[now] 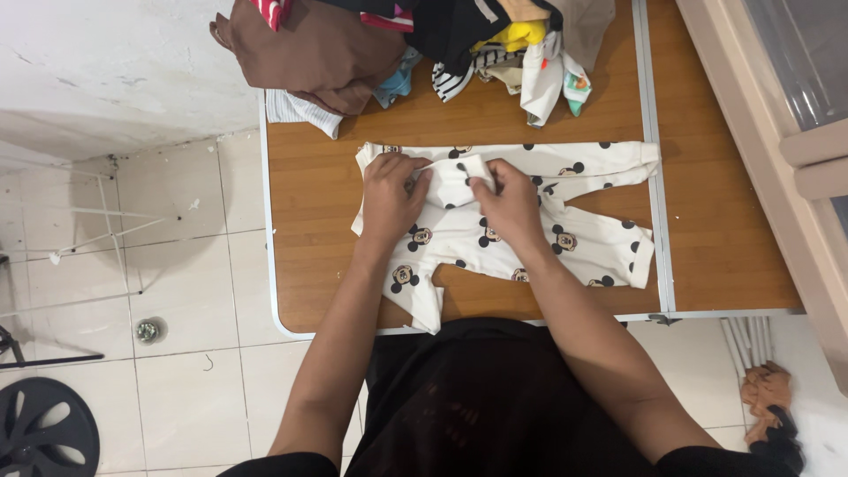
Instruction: The person picks up a white patterned garment from a pile, spreads it out on a table, and folds the sides and sleeves inward.
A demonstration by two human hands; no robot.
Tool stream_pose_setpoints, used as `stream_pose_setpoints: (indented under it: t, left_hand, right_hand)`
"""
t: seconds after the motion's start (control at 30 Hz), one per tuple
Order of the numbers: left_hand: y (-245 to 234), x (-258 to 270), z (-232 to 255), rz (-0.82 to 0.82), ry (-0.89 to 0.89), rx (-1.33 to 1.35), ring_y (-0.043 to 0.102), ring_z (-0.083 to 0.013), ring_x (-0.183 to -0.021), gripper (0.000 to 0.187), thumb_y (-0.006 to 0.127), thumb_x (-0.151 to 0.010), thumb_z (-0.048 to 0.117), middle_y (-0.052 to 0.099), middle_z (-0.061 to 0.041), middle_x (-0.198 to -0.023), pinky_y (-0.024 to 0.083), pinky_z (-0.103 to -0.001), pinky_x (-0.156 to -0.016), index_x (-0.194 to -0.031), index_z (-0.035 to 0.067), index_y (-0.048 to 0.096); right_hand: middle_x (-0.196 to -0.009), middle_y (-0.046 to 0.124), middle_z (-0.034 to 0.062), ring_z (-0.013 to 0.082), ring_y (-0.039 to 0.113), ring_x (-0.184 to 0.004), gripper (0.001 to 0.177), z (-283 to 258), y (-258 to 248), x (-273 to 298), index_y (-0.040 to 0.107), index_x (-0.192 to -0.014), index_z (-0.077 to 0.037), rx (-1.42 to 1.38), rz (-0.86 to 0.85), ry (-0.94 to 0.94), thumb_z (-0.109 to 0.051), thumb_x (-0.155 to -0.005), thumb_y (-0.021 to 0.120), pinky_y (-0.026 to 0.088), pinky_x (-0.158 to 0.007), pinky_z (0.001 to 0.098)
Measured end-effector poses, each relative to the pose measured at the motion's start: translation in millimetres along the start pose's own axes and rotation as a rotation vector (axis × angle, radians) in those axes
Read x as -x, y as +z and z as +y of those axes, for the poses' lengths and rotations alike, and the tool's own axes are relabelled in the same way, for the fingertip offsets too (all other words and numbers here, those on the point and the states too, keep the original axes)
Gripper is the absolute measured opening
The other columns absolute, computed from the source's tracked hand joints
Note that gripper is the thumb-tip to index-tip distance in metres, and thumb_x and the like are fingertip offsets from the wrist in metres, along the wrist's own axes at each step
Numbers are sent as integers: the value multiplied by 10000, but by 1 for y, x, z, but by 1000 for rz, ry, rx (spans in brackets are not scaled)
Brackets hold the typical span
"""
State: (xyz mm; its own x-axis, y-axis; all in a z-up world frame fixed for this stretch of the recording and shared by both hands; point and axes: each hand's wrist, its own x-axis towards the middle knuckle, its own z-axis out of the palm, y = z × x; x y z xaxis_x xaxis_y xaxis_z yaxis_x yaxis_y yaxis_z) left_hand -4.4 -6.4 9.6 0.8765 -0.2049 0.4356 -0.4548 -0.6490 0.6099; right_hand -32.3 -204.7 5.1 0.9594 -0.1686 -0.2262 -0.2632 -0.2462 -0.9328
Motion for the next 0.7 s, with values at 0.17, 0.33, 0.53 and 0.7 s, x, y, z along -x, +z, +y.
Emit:
stream_pose_setpoints:
  t: [0.17, 0.33, 0.53, 0.7]
  left_hand:
    - [-10, -10, -1, -72, 15, -35, 659, -314, -1009, 169, 746, -899, 117, 724, -119, -963, 446, -467, -1027, -1064, 83, 762]
    - [-19, -26, -8, -73, 62, -125, 668, -305, -1024, 186, 738, -898, 112, 744, -94, -1008, 378, -538, -1056, -1084, 98, 744]
    - [-18, -36, -18, -110, 34, -122, 665, -294, -1021, 156, 745, -894, 116, 752, -61, -984, 359, -515, -1060, -1050, 106, 741]
    - [-10, -33, -27, -95, -8, -167, 645, -308, -1023, 94, 755, -871, 115, 737, -70, -964, 350, -516, -1061, -962, 95, 744]
  right_hand:
    - [-694, 696, 75, 135, 606, -605, 274, 7, -19, -10, 725, -870, 10, 211, 66, -87, -254, -945, 734, 486, -600, 303]
    - [-727, 720, 103, 186, 654, -634, 313, 3, -34, -18, 736, -871, 7, 289, 87, -34, -300, -928, 754, 514, -638, 335]
    - [-778, 745, 122, 237, 727, -722, 314, 9, -43, -28, 756, -863, -12, 449, 85, -47, -323, -877, 797, 554, -694, 357]
    - [-776, 749, 109, 234, 735, -724, 328, 15, -39, -30, 741, -847, -11, 446, 117, -18, -330, -847, 818, 566, -690, 356]
